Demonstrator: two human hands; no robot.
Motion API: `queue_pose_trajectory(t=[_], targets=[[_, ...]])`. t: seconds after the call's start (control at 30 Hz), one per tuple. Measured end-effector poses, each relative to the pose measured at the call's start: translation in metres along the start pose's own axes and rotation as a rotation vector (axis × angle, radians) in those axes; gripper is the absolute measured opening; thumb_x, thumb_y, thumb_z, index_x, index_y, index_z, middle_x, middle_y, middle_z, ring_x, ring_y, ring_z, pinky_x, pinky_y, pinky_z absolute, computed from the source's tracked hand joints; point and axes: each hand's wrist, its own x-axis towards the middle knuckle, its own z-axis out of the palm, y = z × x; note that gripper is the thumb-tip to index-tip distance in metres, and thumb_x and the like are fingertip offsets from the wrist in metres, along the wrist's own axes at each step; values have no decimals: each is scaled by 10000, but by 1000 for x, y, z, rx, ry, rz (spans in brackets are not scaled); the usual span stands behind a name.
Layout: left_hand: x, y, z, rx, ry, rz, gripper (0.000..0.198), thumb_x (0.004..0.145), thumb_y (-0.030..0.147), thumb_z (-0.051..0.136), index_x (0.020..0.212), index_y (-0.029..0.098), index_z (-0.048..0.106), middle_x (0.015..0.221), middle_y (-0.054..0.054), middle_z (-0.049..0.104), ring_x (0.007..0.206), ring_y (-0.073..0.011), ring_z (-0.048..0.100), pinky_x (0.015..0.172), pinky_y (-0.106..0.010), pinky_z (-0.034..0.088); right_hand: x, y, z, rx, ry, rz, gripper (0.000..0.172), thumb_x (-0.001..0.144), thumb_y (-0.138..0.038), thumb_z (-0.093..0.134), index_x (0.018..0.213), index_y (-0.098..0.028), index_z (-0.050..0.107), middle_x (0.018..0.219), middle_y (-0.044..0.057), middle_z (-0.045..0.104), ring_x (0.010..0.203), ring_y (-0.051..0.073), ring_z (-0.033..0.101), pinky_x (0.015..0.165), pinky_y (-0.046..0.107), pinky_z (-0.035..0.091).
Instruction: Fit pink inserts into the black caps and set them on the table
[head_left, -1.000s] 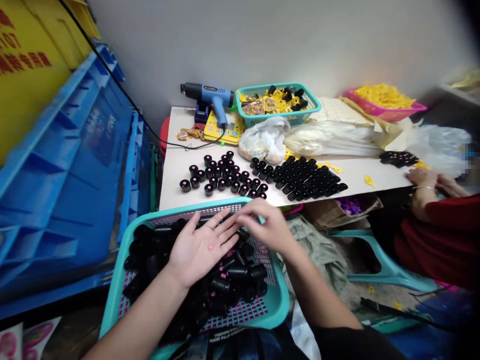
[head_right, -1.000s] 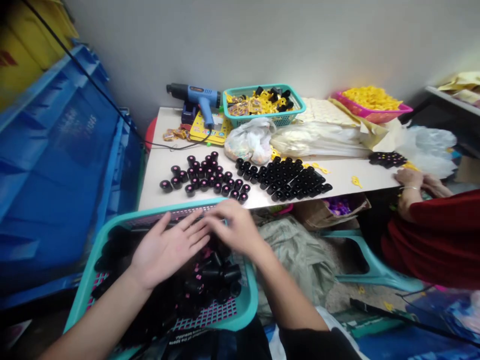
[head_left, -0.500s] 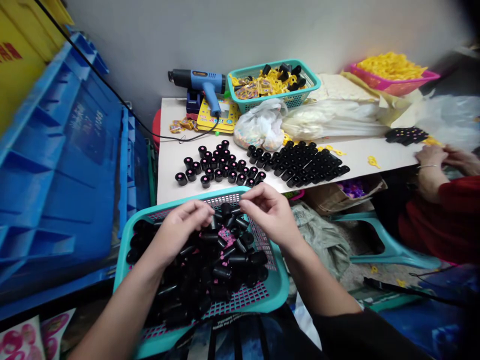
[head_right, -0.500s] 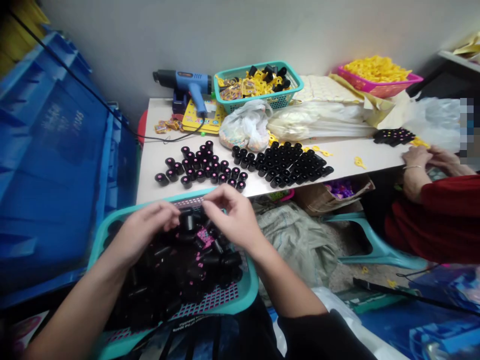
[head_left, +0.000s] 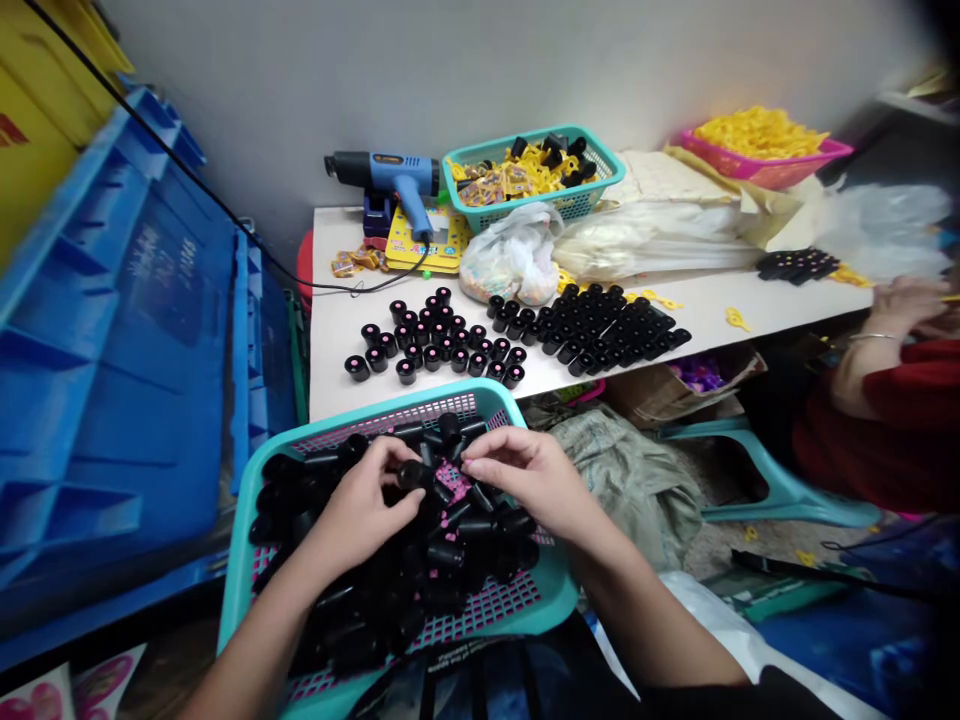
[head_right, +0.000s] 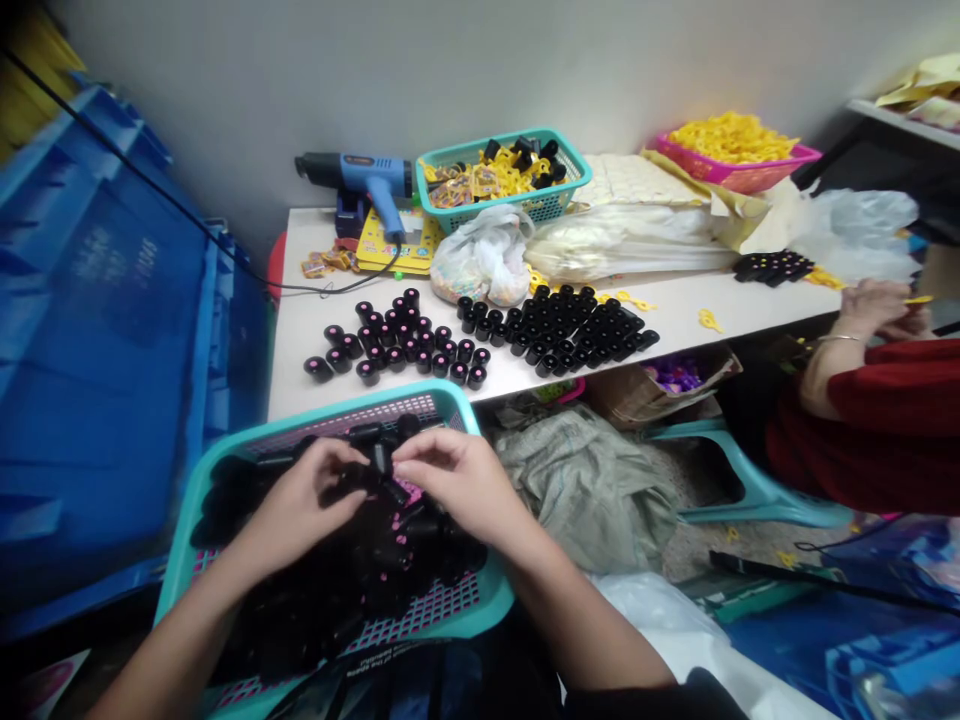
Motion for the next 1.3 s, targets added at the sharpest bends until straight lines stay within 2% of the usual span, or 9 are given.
queue_pose_trajectory(t=[0.07,0.13,0.23,0.33,0.57,0.73,0.9,1.07,1.3], targets=[[-8,7,2,-400,21,-126,371,716,224,600,1070,250,488,987,-22,580,938,-197,570,847,-358,456,-1,-1,4,-82,-19,-60,90,734,-242,679,792,-173,676,806,8,650,765,120,606,741,270,479],[-16,14,6,-694,-10,-218,402,725,199,563,1122,243,515,1052,-34,573,988,-206,555,870,-357,454,-2,0,9,-125,-50,-107,62,748,-219,663,789,-178,684,871,22,633,846,134,596,803,288,465],[-23,21,13,-893,-94,-246,274,739,179,503,986,174,619,1056,-65,564,973,-223,537,818,-346,477,-4,1,17,-154,-80,-96,63,752,-193,651,795,-192,698,958,34,599,914,144,582,843,304,457],[-25,23,19,-976,-127,-204,263,757,183,468,969,166,623,988,-64,553,847,-193,527,694,-303,477,-4,3,19,-171,-89,-63,66,739,-183,662,784,-201,707,997,36,577,930,146,574,832,302,466],[-24,26,23,-925,-125,-142,237,800,287,490,988,189,596,944,-40,509,727,-136,456,636,-262,413,-2,13,19,32,-153,-22,82,731,-259,688,773,-190,674,1022,29,559,933,147,574,813,297,482],[-24,26,26,-861,-132,-139,233,789,295,527,1005,218,572,948,-29,525,713,-126,455,657,-266,388,2,20,23,280,-190,97,286,704,-270,709,905,-212,513,1077,21,526,783,113,577,642,256,499],[-25,35,30,-791,-156,-91,220,777,323,529,966,216,562,894,-22,498,761,-151,448,651,-269,381,2,22,24,409,-419,203,448,759,-313,617,1171,-221,468,1069,41,503,761,109,545,642,251,474],[-24,41,33,-734,-163,-52,217,769,307,542,972,232,559,960,-26,500,808,-157,439,658,-261,383,-2,24,25,372,-387,88,518,735,-319,644,1213,-234,464,1050,40,505,747,105,519,595,214,451],[-23,47,31,-854,-182,-33,215,773,279,491,954,199,574,1000,-45,488,787,-156,451,648,-263,386,-2,22,24,502,-411,151,519,731,-348,670,1200,-225,486,1060,35,491,794,98,518,630,189,475]])
